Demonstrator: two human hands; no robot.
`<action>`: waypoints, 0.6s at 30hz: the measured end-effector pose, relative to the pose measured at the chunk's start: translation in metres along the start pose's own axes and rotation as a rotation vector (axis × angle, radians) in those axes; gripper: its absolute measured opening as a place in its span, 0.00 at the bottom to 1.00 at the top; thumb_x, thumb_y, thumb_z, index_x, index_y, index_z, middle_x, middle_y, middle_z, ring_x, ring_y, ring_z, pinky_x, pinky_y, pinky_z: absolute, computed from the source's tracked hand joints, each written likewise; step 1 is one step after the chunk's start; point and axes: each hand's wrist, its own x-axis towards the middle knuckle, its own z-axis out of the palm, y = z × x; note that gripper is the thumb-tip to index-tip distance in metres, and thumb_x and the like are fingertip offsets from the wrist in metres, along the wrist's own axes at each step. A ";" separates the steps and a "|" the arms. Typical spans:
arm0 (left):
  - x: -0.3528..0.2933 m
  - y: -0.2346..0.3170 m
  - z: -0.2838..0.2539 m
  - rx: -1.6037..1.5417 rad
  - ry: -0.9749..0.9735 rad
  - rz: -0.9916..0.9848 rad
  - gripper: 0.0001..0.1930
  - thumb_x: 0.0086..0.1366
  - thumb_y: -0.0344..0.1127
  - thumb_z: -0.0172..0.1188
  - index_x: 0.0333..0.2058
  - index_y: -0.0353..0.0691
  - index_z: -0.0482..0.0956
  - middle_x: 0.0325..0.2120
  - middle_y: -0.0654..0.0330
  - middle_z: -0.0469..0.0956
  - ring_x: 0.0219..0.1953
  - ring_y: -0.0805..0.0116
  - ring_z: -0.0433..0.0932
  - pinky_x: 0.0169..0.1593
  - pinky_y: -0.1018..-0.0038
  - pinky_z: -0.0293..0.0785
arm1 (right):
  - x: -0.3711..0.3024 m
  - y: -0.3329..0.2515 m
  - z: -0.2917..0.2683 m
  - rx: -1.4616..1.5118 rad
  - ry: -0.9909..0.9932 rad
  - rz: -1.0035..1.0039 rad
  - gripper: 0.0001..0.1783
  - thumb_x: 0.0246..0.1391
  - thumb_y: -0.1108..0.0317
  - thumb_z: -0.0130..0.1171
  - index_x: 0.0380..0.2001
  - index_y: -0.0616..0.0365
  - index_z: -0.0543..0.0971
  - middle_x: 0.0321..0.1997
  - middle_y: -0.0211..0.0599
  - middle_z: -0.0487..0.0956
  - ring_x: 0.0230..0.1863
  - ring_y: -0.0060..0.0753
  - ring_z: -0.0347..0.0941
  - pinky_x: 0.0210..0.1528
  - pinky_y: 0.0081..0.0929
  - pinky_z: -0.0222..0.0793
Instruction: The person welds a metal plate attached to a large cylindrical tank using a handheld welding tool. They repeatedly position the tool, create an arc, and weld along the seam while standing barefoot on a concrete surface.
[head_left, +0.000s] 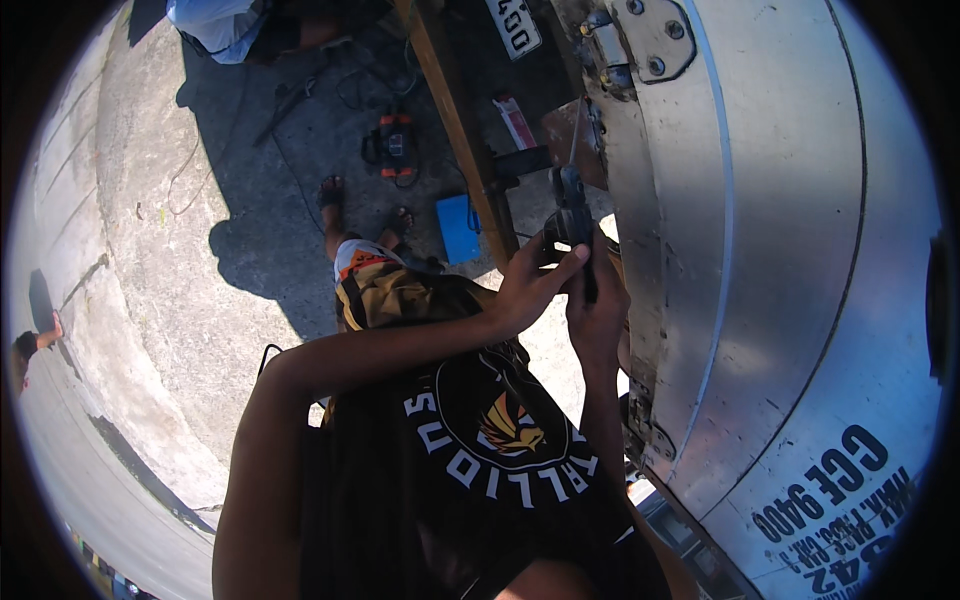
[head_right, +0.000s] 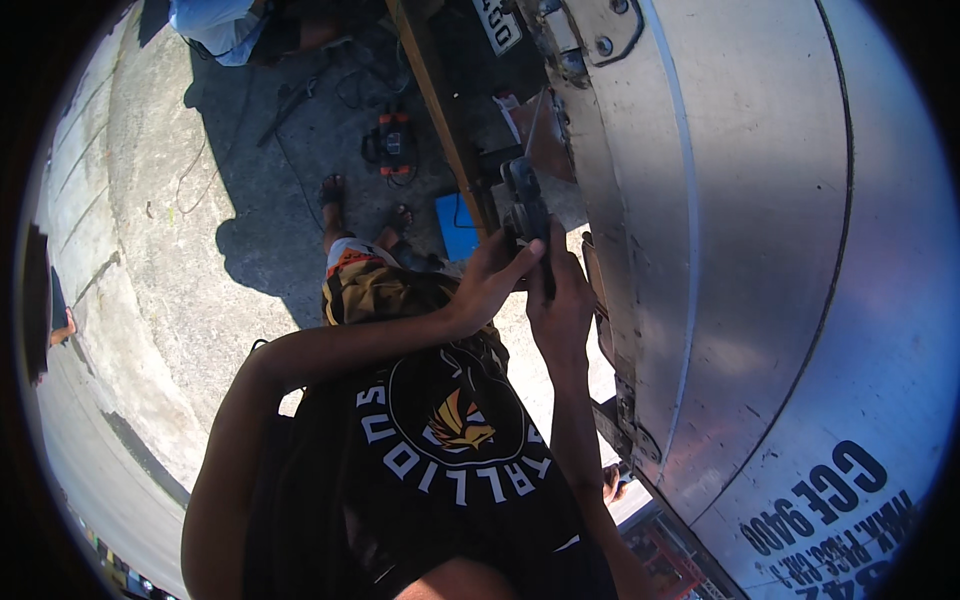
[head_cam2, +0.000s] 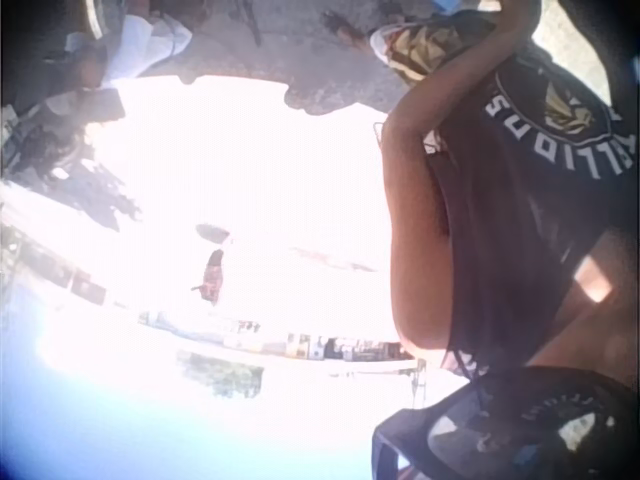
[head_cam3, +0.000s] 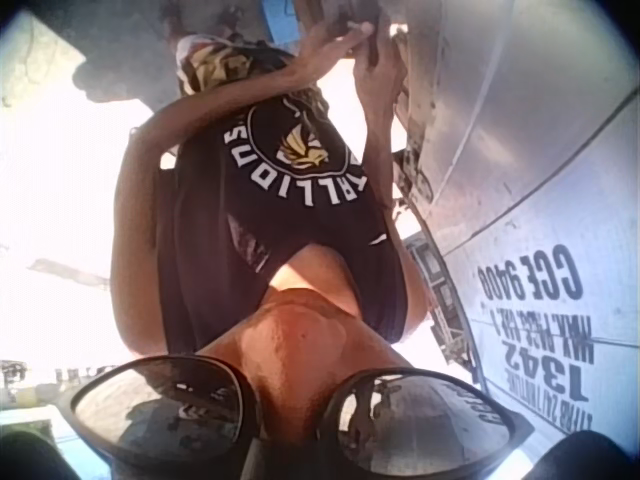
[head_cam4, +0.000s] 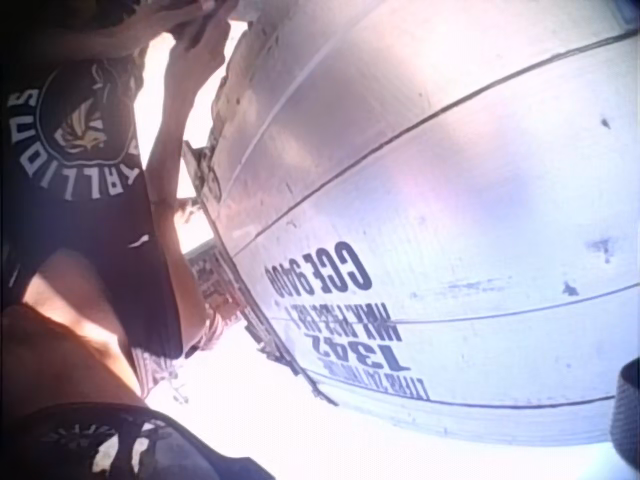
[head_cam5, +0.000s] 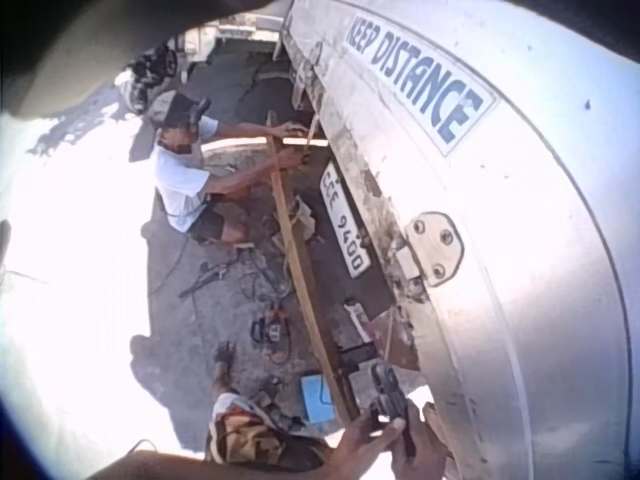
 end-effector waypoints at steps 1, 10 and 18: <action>0.001 -0.001 0.001 0.000 -0.008 -0.009 0.31 0.67 0.52 0.60 0.55 0.29 0.68 0.38 0.55 0.77 0.40 0.71 0.79 0.44 0.74 0.77 | 0.000 0.001 0.000 -0.007 0.015 -0.004 0.26 0.63 0.72 0.52 0.64 0.62 0.66 0.44 0.53 0.81 0.43 0.46 0.81 0.42 0.37 0.75; 0.003 0.000 0.004 0.022 0.019 0.020 0.31 0.67 0.52 0.60 0.55 0.29 0.67 0.36 0.55 0.77 0.40 0.70 0.79 0.43 0.74 0.78 | 0.000 0.006 0.002 -0.027 0.068 -0.030 0.26 0.63 0.71 0.54 0.64 0.57 0.67 0.40 0.49 0.81 0.38 0.47 0.80 0.38 0.40 0.74; 0.001 -0.002 0.005 -0.005 0.030 0.047 0.29 0.68 0.51 0.60 0.55 0.30 0.68 0.37 0.57 0.77 0.39 0.74 0.77 0.42 0.76 0.76 | 0.001 0.006 -0.001 -0.004 -0.001 0.010 0.27 0.62 0.70 0.55 0.65 0.56 0.67 0.36 0.47 0.79 0.35 0.44 0.79 0.37 0.38 0.73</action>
